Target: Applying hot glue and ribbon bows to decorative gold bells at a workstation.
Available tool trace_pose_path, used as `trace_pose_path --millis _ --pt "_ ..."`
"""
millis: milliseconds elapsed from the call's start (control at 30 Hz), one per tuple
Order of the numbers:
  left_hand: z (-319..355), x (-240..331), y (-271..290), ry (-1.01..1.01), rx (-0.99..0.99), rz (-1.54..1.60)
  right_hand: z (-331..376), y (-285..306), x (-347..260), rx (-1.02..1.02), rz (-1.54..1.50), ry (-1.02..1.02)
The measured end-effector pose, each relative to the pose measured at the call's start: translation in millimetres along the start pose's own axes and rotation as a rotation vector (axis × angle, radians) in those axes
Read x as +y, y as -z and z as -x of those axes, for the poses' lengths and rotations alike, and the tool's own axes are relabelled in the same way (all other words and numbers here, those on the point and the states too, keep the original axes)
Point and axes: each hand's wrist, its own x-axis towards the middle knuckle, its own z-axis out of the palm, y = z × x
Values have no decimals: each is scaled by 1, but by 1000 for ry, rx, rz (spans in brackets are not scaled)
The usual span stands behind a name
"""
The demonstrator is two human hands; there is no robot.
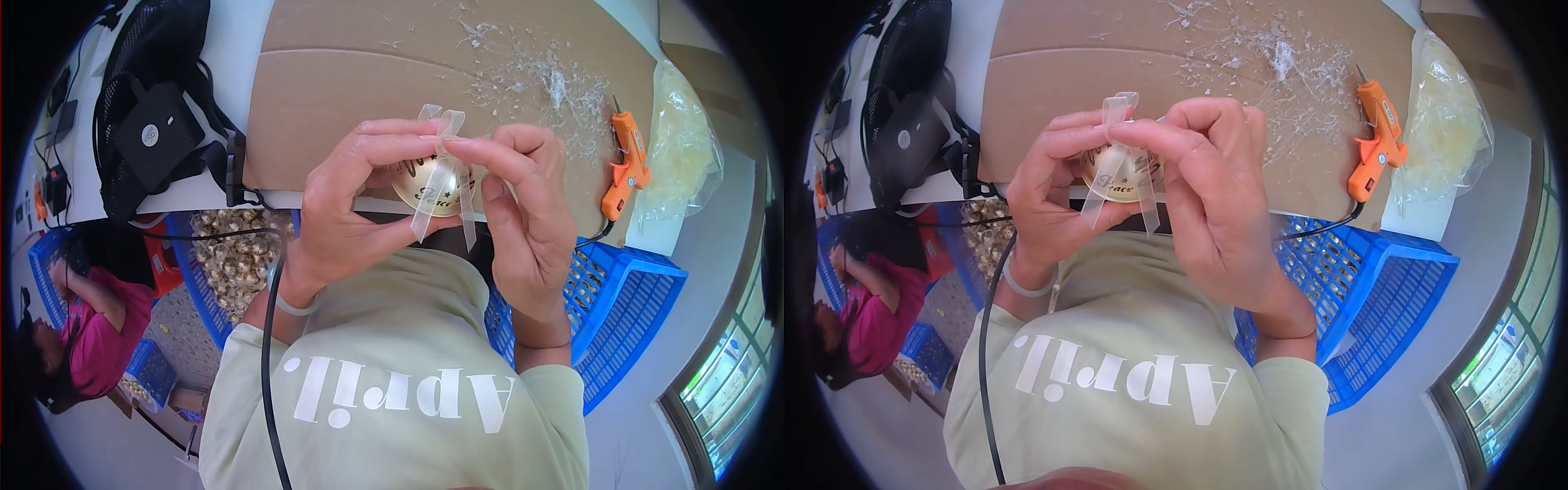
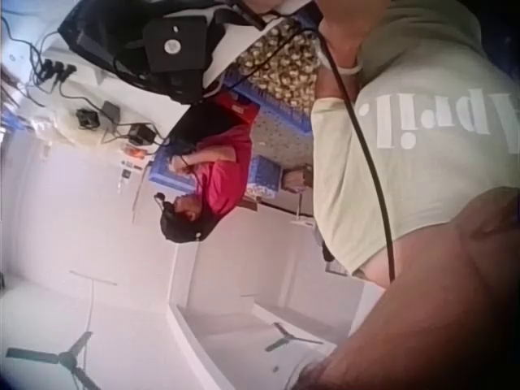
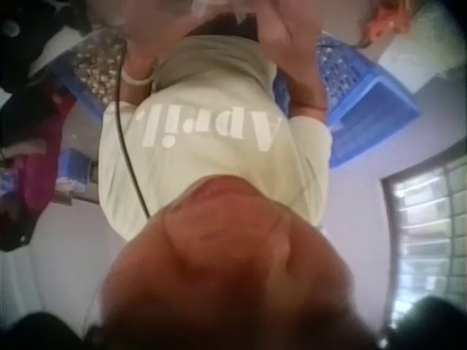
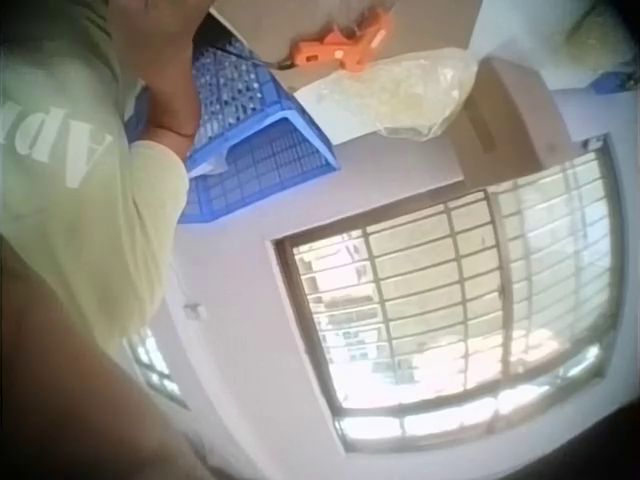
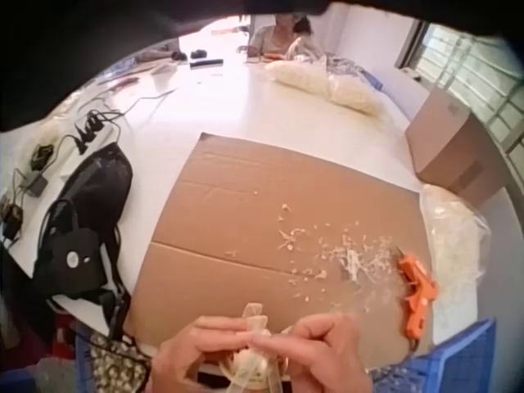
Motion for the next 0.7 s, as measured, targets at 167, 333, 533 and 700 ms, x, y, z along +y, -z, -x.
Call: trace_pose_path --millis 167,333,533,700 --pt "-1 0 2 -21 -37 11 5 1 4 104 -89 20" --pt "-1 2 3 6 -48 14 9 1 -1 90 366 154" --pt "-1 0 0 5 -25 41 10 -2 -1 74 445 157" --pt "1 -3 -2 -9 19 11 11 -2 -5 54 567 203"
